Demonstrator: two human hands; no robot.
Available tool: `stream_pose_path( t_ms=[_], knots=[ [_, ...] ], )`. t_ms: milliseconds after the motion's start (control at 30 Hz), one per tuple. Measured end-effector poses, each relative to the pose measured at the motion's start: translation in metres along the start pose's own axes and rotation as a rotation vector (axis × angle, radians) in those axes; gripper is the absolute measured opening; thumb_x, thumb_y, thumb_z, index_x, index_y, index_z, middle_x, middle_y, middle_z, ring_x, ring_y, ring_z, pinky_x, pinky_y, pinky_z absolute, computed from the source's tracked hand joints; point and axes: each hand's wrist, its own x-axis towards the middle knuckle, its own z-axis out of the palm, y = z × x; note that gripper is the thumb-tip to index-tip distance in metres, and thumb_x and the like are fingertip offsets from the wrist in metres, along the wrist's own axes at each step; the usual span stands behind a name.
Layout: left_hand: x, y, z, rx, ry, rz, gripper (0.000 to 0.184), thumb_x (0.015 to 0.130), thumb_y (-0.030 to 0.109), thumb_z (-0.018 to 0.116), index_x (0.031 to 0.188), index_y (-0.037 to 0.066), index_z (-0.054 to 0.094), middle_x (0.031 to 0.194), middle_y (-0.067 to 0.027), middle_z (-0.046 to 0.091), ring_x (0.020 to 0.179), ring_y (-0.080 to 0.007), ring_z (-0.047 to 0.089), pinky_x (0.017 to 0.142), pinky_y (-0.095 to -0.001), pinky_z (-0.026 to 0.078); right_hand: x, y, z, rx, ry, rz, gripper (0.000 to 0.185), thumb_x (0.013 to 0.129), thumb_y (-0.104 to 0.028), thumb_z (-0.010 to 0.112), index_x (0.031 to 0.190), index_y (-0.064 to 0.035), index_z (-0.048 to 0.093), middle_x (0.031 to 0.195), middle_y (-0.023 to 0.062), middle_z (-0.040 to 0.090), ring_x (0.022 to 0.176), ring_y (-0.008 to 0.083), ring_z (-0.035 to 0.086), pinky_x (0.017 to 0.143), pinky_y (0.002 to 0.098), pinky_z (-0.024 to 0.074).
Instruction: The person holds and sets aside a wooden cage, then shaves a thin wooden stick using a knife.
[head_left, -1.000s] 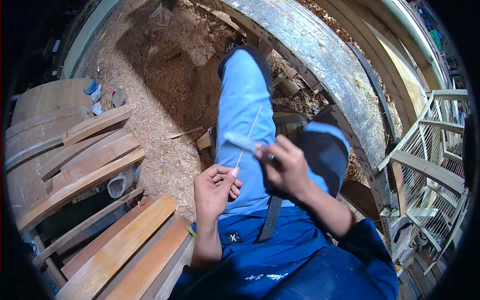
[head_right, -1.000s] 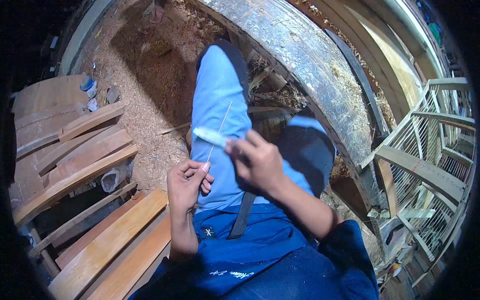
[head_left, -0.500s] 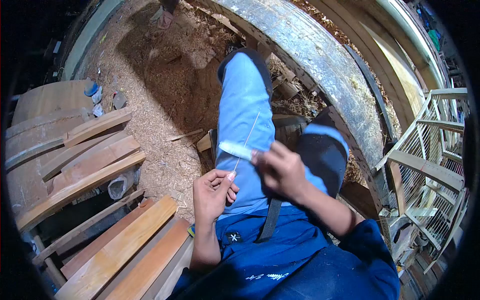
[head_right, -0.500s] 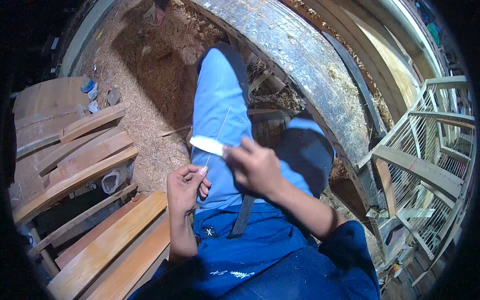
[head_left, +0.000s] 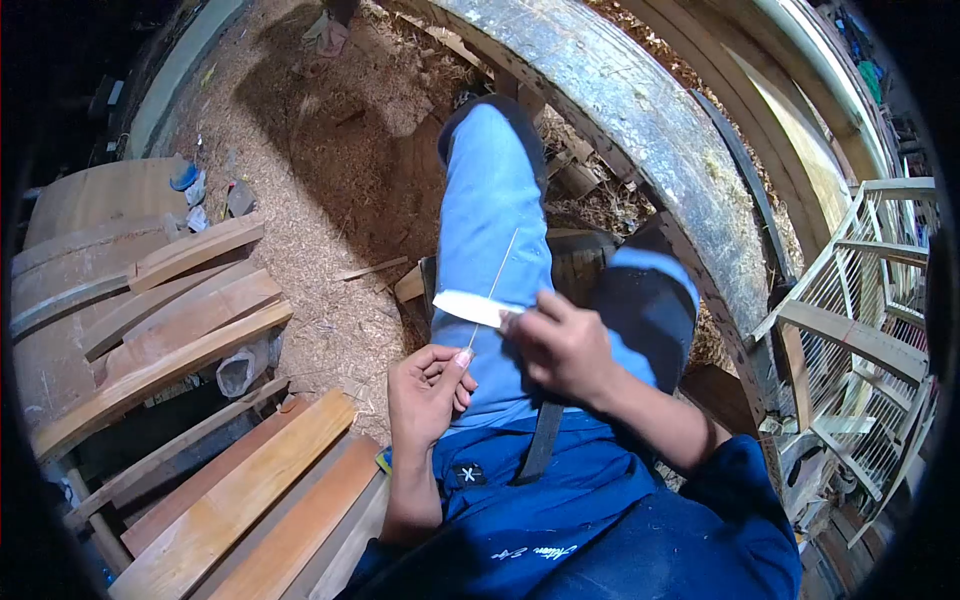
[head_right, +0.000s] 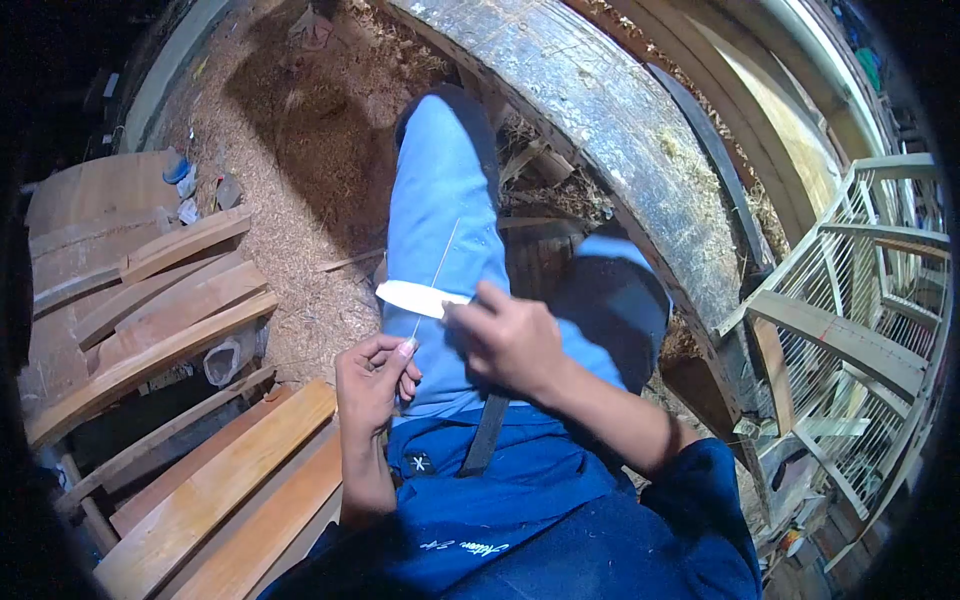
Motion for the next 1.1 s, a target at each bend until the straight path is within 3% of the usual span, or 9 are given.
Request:
stream_pose_path(
  t_ms=[133,200,333,733,800,867,900,1000,1100],
  knots=[
    [-0.003,-0.001,-0.001,0.011,-0.001,0.006,0.013,0.1,0.01,0.072,0.099,-0.003,0.073,0.071,-0.0078,0.07,0.053,-0.0069,0.06,0.048,-0.0202,0.047,0.014,0.014,-0.004,-0.03,0.152,0.215,0.03,0.08,-0.019,0.082,0.108,-0.0155,0.073,0.085,0.0114,0.057,0.063,0.0342,0.066,0.053,0.0481,0.0524],
    [-0.003,-0.004,0.0,0.008,0.023,0.038,0.013,0.099,0.008,0.072,0.097,-0.004,0.073,0.07,-0.0103,0.07,0.051,-0.0088,0.06,0.047,-0.0215,0.047,0.004,-0.006,-0.005,0.007,0.042,-0.062,0.013,0.09,-0.007,0.077,0.102,-0.0038,0.073,0.076,0.0141,0.052,0.057,0.0326,0.057,0.051,0.0432,0.0444],
    [-0.004,-0.005,-0.004,0.008,0.041,0.024,0.012,0.099,0.008,0.073,0.096,-0.004,0.072,0.07,-0.0105,0.07,0.051,-0.0089,0.061,0.046,-0.0214,0.047,0.024,0.02,-0.003,-0.019,0.26,0.139,0.013,0.086,-0.01,0.08,0.096,-0.009,0.073,0.076,0.0118,0.051,0.057,0.0317,0.06,0.05,0.0449,0.0459],
    [-0.008,-0.005,-0.007,-0.008,0.007,0.018,0.014,0.101,0.011,0.071,0.097,-0.003,0.072,0.071,-0.008,0.07,0.053,-0.0066,0.059,0.047,-0.0207,0.045,-0.005,-0.005,0.004,-0.066,-0.057,-0.082,0.033,0.078,-0.015,0.079,0.11,-0.0168,0.069,0.088,0.0106,0.059,0.063,0.035,0.066,0.052,0.046,0.0542],
    [-0.009,-0.002,-0.008,0.035,0.022,-0.022,0.014,0.102,0.01,0.07,0.097,-0.003,0.072,0.071,-0.0075,0.07,0.053,-0.0062,0.059,0.047,-0.0205,0.045,0.007,0.005,-0.003,-0.043,0.053,-0.014,0.022,0.079,-0.02,0.08,0.098,-0.0148,0.07,0.086,0.0109,0.058,0.062,0.0352,0.066,0.052,0.0469,0.0538],
    [-0.009,-0.004,-0.006,0.022,0.02,-0.015,0.014,0.101,0.01,0.07,0.098,-0.003,0.072,0.07,-0.0081,0.07,0.052,-0.0066,0.058,0.045,-0.0207,0.044,0.025,0.018,-0.006,-0.061,0.185,0.187,0.022,0.08,-0.005,0.077,0.102,-0.0085,0.074,0.077,0.0129,0.052,0.064,0.0328,0.063,0.054,0.0432,0.0507],
    [-0.009,-0.005,-0.005,0.013,0.015,-0.006,0.014,0.101,0.01,0.07,0.098,-0.003,0.072,0.069,-0.0086,0.069,0.05,-0.0071,0.058,0.043,-0.0209,0.043,0.019,0.024,0.0,-0.089,0.163,0.127,0.023,0.077,-0.017,0.08,0.098,-0.0154,0.07,0.087,0.0112,0.058,0.061,0.036,0.065,0.053,0.0478,0.0541],
    [-0.007,-0.008,-0.007,0.034,0.02,0.01,0.016,0.102,0.012,0.069,0.099,-0.004,0.073,0.069,-0.0086,0.069,0.05,-0.0064,0.056,0.043,-0.0206,0.041,-0.002,-0.003,0.002,-0.071,-0.043,-0.067,0.034,0.074,-0.017,0.081,0.107,-0.0171,0.071,0.092,0.0116,0.058,0.06,0.0357,0.066,0.053,0.0482,0.0549],
    [-0.007,-0.004,-0.006,0.077,0.032,0.035,0.019,0.103,0.014,0.068,0.099,-0.004,0.073,0.069,-0.0077,0.069,0.049,-0.0054,0.053,0.044,-0.0201,0.039,0.018,0.012,-0.005,-0.069,0.095,0.109,0.028,0.079,-0.016,0.078,0.106,-0.0169,0.072,0.09,0.0117,0.059,0.062,0.0366,0.066,0.053,0.0485,0.055]
  ],
)
